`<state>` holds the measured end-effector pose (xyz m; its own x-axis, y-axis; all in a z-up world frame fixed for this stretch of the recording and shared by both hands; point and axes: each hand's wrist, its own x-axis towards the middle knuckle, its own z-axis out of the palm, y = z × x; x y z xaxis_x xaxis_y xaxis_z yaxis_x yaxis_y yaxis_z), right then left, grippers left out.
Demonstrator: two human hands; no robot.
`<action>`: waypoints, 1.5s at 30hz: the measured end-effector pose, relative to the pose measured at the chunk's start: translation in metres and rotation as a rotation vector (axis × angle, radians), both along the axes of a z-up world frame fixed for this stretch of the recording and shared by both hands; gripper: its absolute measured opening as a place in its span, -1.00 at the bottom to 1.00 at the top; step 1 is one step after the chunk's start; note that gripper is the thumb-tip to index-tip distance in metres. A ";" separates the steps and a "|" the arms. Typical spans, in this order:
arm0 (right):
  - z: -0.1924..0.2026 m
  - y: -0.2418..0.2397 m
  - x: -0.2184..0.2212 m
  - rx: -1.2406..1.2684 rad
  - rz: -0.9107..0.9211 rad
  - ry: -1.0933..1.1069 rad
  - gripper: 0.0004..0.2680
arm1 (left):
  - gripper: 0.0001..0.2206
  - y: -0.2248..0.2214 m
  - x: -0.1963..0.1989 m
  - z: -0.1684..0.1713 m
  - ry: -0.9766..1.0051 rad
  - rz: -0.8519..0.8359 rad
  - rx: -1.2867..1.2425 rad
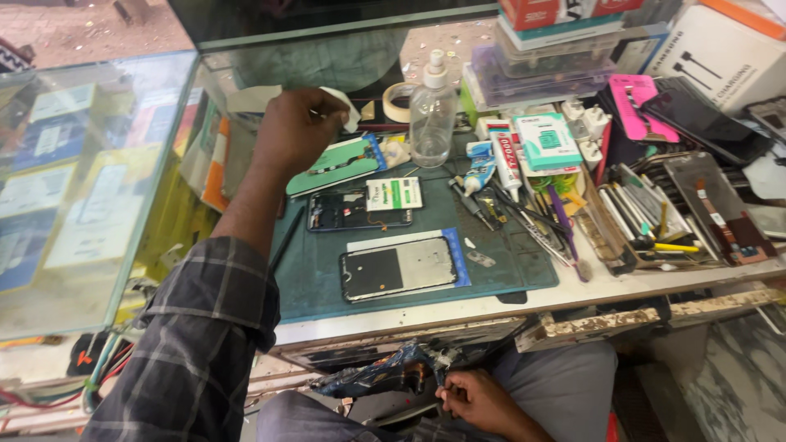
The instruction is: The person applies adhesive to the edges of a smartphone frame and then handles a green phone back cover, preparing to reassemble the device.
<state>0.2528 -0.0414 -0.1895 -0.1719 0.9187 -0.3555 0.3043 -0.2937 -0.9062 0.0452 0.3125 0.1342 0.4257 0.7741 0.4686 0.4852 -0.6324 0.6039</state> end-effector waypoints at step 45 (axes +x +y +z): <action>-0.009 -0.012 -0.010 0.017 0.017 -0.283 -0.83 | -0.91 -0.288 -0.194 -0.145 -0.546 0.203 -0.575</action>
<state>0.2431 -0.0538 -0.1986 -0.0834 0.9227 -0.3765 0.5509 -0.2721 -0.7890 -0.1489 0.0245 -0.0109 0.0781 0.9941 0.0754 0.1009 -0.0831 0.9914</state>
